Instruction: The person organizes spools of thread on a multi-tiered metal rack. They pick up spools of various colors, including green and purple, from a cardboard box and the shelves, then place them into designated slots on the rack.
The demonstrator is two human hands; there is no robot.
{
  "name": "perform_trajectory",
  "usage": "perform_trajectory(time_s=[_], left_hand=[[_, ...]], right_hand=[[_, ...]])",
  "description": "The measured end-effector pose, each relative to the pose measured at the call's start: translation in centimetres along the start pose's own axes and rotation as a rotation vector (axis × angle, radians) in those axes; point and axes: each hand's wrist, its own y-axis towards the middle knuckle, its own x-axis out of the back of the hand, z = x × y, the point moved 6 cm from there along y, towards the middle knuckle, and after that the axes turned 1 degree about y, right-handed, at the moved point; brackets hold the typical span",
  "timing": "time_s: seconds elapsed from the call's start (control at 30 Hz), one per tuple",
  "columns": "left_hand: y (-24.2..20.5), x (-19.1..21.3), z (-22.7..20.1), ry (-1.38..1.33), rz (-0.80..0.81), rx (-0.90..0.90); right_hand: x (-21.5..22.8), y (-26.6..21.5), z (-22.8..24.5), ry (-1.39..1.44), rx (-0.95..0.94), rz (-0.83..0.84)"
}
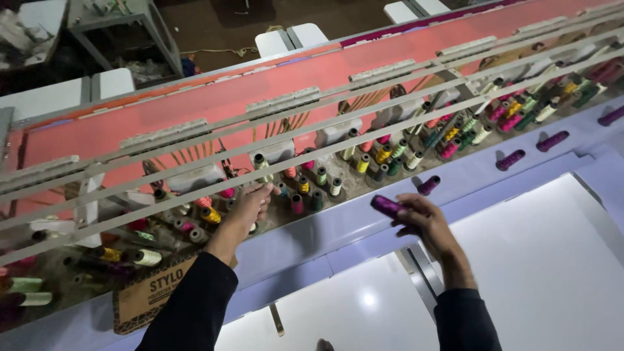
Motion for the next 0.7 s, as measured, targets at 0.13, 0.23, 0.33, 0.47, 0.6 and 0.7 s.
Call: perform_trajectory(time_s=[0.13,0.23,0.33,0.47,0.6,0.7], left_hand=[[-2.2,-0.8,-3.0,0.142,-0.003,-0.05],[-0.2,-0.3,-1.8,0.392,-0.024,-0.143],[-2.6,-1.8,-4.1,0.705,-0.041,-0.199],[-6.0,-5.5,-7.6,1.024,0.045,-0.264],[-7.8,-8.0,-9.8,1.259,0.05,-0.421],[-8.4,-8.7,-9.9,1.311,0.023,-0.385]], right_hand=[[1.2,3.4,0.6,0.036,0.165,-0.278],[-4.6,3.3,3.8,0.072,0.224,-0.301],[-11.2,4.3,5.7,0.069,0.268,-0.186],[-17.5,3.6,8.0,-0.075,0.482,-0.103],[-19.3,6.9,6.2,-0.13,0.507,-0.113],[-19.0,7.7,5.5,-0.492,0.374,-0.248]])
